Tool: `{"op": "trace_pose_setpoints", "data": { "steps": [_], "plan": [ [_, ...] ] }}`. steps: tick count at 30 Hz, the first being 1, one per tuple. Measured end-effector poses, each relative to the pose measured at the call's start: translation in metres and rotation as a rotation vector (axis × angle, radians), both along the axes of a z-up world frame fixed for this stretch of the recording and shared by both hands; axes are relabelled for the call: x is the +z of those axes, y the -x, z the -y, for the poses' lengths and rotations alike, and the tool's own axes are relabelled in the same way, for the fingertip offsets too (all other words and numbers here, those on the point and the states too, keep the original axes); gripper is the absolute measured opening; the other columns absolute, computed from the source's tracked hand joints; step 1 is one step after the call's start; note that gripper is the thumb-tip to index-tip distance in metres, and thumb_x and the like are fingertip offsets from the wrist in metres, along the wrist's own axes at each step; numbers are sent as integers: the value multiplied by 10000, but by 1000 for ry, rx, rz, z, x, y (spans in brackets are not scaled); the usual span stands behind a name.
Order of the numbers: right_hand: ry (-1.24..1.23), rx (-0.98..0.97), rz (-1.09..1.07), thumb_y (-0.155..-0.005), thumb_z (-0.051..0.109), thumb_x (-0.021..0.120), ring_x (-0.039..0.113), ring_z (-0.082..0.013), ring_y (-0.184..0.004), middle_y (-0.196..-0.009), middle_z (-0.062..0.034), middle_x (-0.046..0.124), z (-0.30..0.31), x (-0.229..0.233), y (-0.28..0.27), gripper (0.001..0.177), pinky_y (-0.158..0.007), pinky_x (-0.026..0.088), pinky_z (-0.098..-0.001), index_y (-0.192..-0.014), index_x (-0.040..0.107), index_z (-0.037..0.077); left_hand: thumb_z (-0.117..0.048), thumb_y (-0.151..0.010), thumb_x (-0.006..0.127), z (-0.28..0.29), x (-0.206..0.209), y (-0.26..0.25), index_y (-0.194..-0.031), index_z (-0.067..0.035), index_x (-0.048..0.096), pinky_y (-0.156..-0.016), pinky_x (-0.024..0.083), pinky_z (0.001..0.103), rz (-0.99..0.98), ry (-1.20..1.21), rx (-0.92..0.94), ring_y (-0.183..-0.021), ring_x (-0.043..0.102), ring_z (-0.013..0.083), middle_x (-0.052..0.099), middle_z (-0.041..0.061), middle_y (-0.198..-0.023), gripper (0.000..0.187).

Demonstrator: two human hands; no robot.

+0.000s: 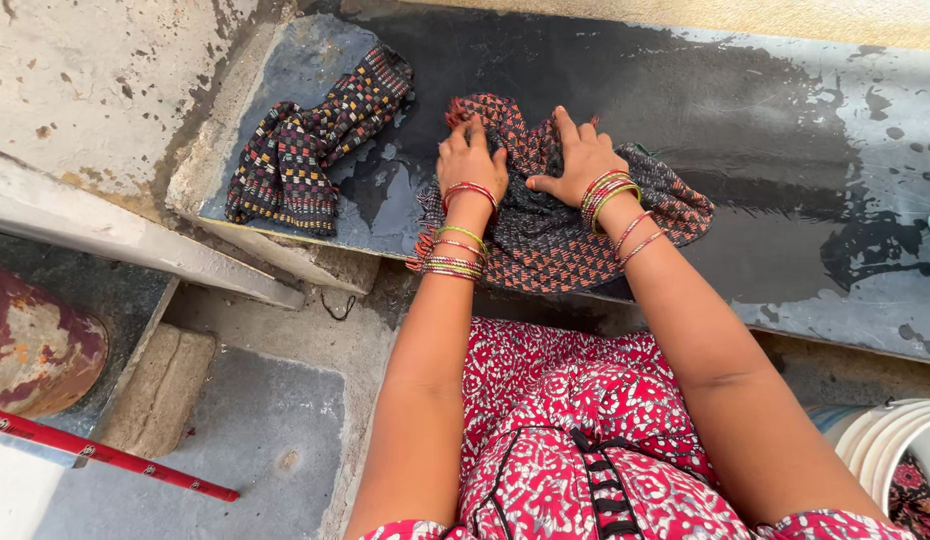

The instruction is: The person washes a piece of patterned cloth by hand on a stone surface, applying water from a blue mug, rubbing the fabric with their palms, and سپس wringing it out.

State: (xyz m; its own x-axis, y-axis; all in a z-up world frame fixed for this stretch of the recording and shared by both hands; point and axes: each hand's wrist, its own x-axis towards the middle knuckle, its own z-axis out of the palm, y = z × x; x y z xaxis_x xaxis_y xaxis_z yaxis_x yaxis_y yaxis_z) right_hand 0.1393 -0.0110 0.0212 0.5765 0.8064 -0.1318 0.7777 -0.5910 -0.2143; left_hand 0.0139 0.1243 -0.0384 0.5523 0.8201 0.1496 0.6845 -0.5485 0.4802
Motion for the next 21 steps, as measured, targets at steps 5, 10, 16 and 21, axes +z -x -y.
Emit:
{"op": "trace_pose_setpoints", "data": {
  "steps": [5, 10, 16, 21],
  "plan": [
    [-214, 175, -248, -684, 674, 894, 558, -436, -1258, -1422, -337, 495, 0, -26, -28, 1285, -1035, 461, -440, -1569, 221, 30, -373, -889, 714, 4, -18, -5, -1499, -55, 467, -988, 529, 418, 210, 256, -201, -1150, 679, 357, 698, 203, -1242, 731],
    [92, 252, -246, -633, 572, 863, 643, -367, -1224, -1323, -191, 672, 21, 9, -14, 942, -1047, 496, -439, -1434, 572, 168, -411, -745, 814, 11, -1, 1, -1241, 25, 730, -919, 570, 361, 248, 716, -493, -1072, 771, 305, 805, 167, -1109, 666],
    [-156, 49, -48, -759, 368, 784, 705, -387, -1045, -1087, -121, 763, 35, 78, -32, 326, -948, 541, -493, -1051, 744, 228, -443, -724, 867, 14, 95, 1, -1208, -264, 679, -965, 451, 455, -128, 261, -189, -1136, 673, 268, 743, 16, -1157, 548],
    [-750, 63, 311, -869, 304, 756, 686, -409, -915, -971, -146, 746, 28, 102, -86, 215, -796, 536, -531, -1031, 747, 162, -357, -729, 794, -17, 152, -34, -1059, -136, 655, -792, 550, 472, 491, -100, -144, -956, 710, 356, 762, 113, -971, 421]
  ]
}}
